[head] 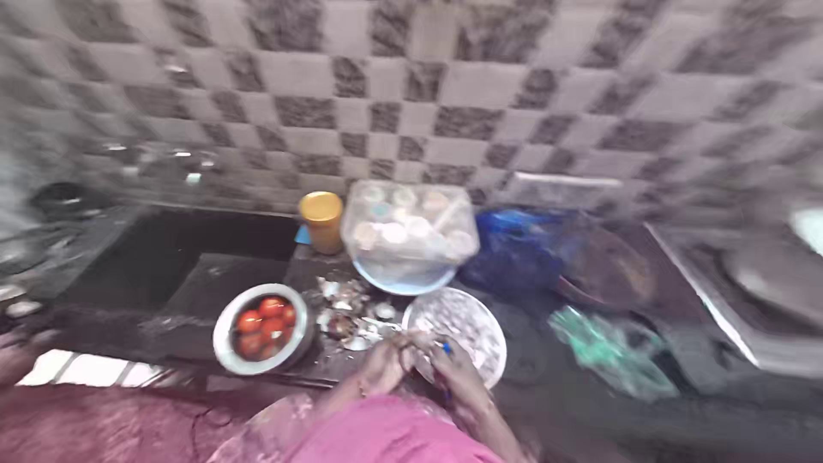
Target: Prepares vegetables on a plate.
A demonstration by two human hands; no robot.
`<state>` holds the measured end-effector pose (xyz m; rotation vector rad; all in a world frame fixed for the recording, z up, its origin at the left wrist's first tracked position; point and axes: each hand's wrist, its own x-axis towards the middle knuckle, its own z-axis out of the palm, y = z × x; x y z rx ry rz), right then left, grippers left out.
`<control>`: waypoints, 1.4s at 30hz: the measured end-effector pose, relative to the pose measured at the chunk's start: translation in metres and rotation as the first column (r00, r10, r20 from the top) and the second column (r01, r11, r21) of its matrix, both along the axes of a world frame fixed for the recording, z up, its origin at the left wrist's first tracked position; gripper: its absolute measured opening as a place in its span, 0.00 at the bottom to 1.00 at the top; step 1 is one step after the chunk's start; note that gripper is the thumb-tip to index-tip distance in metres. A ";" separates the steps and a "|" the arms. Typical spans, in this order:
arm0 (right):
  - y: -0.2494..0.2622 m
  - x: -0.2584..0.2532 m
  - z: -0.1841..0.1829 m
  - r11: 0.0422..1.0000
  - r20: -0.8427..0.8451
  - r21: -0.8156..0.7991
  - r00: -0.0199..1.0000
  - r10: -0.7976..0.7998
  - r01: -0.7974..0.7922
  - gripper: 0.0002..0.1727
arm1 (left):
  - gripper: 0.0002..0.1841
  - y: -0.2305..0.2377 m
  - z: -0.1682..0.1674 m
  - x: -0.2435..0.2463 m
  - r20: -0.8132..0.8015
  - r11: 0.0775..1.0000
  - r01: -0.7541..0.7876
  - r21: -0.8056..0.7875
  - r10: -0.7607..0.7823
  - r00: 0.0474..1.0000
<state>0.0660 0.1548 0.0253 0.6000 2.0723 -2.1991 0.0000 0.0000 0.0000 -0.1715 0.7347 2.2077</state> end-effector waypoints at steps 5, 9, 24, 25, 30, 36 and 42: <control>0.008 0.008 -0.003 0.994 0.052 -0.104 0.998 -0.026 0.031 0.12 | 0.24 0.001 0.004 0.001 -0.298 0.946 0.164 -0.280 -0.248 0.922; 0.011 0.012 -0.001 0.998 0.030 0.017 0.998 -0.060 0.060 0.12 | 0.22 0.010 0.006 0.000 -0.318 0.890 0.207 -0.407 -0.350 0.881; 0.053 0.033 0.009 0.986 -0.055 0.094 0.989 -0.134 0.138 0.16 | 0.19 0.050 0.011 -0.022 -0.229 0.827 0.348 -0.442 -0.479 0.847; 0.056 0.033 0.008 0.987 -0.050 0.091 0.991 -0.125 0.130 0.15 | 0.19 0.053 0.011 -0.023 -0.216 0.823 0.354 -0.445 -0.482 0.849; 0.070 0.024 -0.005 0.961 -0.038 0.265 0.997 -0.073 0.080 0.22 | 0.18 0.061 0.010 -0.029 -0.175 0.813 0.371 -0.449 -0.487 0.856; 0.078 0.015 -0.021 0.805 -0.294 0.588 0.948 0.125 0.076 0.14 | 0.14 0.062 0.007 -0.035 -0.144 0.770 0.400 -0.497 -0.527 0.837; 0.084 0.010 -0.026 0.842 -0.288 0.531 0.955 0.071 0.098 0.15 | 0.12 0.064 0.007 -0.037 -0.219 0.792 0.382 -0.477 -0.527 0.821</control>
